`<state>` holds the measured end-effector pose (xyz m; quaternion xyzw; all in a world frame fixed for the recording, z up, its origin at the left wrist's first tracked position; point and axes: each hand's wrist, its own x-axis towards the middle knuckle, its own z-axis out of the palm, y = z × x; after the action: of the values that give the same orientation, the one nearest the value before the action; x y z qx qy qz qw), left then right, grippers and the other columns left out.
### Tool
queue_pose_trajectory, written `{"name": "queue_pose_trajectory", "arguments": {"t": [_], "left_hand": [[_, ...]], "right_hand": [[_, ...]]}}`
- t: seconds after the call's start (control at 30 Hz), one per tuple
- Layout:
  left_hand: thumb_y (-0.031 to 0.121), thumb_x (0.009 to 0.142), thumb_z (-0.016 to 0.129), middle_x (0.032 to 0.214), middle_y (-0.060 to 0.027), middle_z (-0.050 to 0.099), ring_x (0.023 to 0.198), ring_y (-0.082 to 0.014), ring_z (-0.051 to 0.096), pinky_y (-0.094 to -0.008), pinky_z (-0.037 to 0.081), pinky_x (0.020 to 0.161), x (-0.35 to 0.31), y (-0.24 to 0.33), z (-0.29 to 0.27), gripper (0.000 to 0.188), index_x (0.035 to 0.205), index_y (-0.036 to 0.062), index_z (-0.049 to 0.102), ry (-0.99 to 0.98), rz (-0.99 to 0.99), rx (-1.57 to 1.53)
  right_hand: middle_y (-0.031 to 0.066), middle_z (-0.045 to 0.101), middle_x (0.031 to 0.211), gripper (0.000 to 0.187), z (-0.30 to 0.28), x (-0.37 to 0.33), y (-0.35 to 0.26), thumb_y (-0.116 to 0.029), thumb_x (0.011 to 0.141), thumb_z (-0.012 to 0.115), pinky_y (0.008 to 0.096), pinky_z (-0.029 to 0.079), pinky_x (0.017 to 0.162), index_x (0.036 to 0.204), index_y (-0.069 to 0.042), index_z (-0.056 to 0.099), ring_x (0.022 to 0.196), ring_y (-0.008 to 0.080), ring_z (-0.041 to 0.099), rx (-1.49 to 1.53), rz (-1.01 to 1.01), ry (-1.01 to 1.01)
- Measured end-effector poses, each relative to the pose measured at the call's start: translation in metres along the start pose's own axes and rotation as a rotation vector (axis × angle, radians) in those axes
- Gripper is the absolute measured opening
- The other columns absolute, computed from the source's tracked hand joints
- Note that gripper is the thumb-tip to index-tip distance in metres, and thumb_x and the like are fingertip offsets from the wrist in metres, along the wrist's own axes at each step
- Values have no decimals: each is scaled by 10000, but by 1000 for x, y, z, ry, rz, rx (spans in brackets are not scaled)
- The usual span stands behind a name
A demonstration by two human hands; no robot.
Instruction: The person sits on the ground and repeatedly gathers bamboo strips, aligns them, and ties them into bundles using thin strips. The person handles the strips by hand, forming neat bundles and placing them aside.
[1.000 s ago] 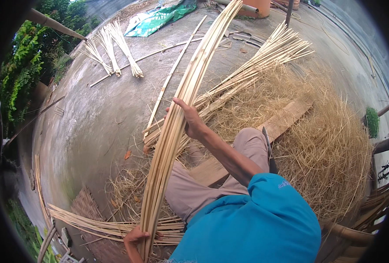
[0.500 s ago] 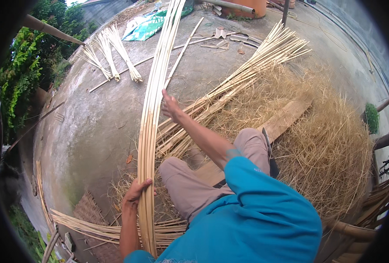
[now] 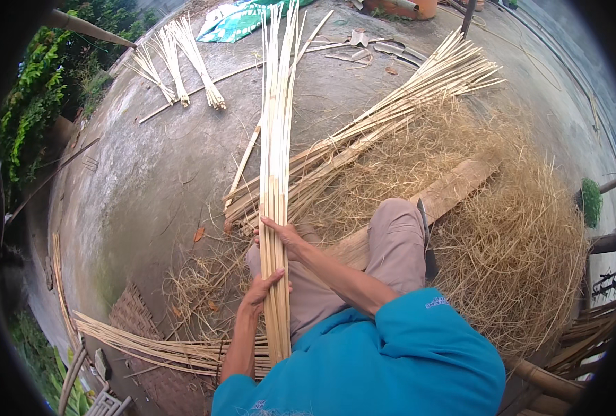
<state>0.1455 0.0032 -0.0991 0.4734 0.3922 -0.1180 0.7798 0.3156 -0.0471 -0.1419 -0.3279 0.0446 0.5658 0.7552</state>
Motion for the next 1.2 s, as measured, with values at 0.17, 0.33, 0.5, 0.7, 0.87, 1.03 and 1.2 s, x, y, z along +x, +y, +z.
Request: {"name": "queue_pose_trajectory", "arguments": {"t": [0.17, 0.33, 0.5, 0.7, 0.87, 1.03, 1.2], "left_hand": [[343, 895, 787, 1299, -221, 616, 1201, -252, 618, -343, 518, 985, -39, -33, 2, 782, 1466, -34, 408, 209, 307, -140], [382, 726, 904, 1566, -280, 343, 1472, -364, 342, -452, 306, 1196, -181, -114, -6, 1166, 1583, 8, 206, 487, 127, 466], [442, 688, 893, 1256, -273, 594, 1178, -391, 603, -493, 489, 960, -260, -259, -21, 1052, 1499, 52, 349, 634, -161, 780], [324, 691, 863, 973, -191, 702, 855, -334, 721, -435, 565, 756, -249, -292, -11, 747, 1278, 27, 512, 932, -47, 866], [300, 700, 849, 960, -188, 700, 851, -333, 721, -435, 564, 752, -243, -273, -8, 702, 1258, 22, 525, 1050, 47, 850], [275, 710, 834, 947, -185, 699, 847, -332, 721, -435, 564, 749, -235, -248, -8, 658, 1238, 18, 538, 1098, 132, 847], [251, 720, 820, 934, -183, 697, 842, -332, 721, -436, 563, 745, -258, -215, -1, 614, 1218, 13, 551, 1109, 325, 809]], "right_hand": [[120, 725, 917, 344, -8, 3, 16, -265, 930, 745, 305, 631, 620, 1079, 19, 621, 741, 187, 730, -141, -36, 99], [107, 717, 877, 313, -7, 2, 14, -234, 942, 728, 299, 629, 592, 1070, 32, 622, 704, 181, 724, -159, -16, 190], [121, 695, 903, 347, 15, 0, 18, -272, 937, 723, 341, 634, 606, 1089, 19, 608, 727, 204, 714, -195, -44, 203], [103, 681, 926, 342, 96, -43, -6, -295, 947, 722, 344, 631, 619, 1084, -9, 595, 781, 186, 712, -240, -178, 20], [84, 668, 948, 352, 155, -86, -17, -289, 959, 712, 320, 622, 641, 1111, -12, 557, 775, 167, 708, -191, -217, -166], [82, 661, 968, 362, 195, -109, -34, -298, 956, 718, 319, 620, 690, 1115, -20, 549, 807, 165, 708, -220, -268, -310], [119, 682, 958, 351, 209, -52, -75, -280, 973, 685, 361, 647, 685, 1087, 33, 573, 791, 191, 731, -359, -310, -260]]}}
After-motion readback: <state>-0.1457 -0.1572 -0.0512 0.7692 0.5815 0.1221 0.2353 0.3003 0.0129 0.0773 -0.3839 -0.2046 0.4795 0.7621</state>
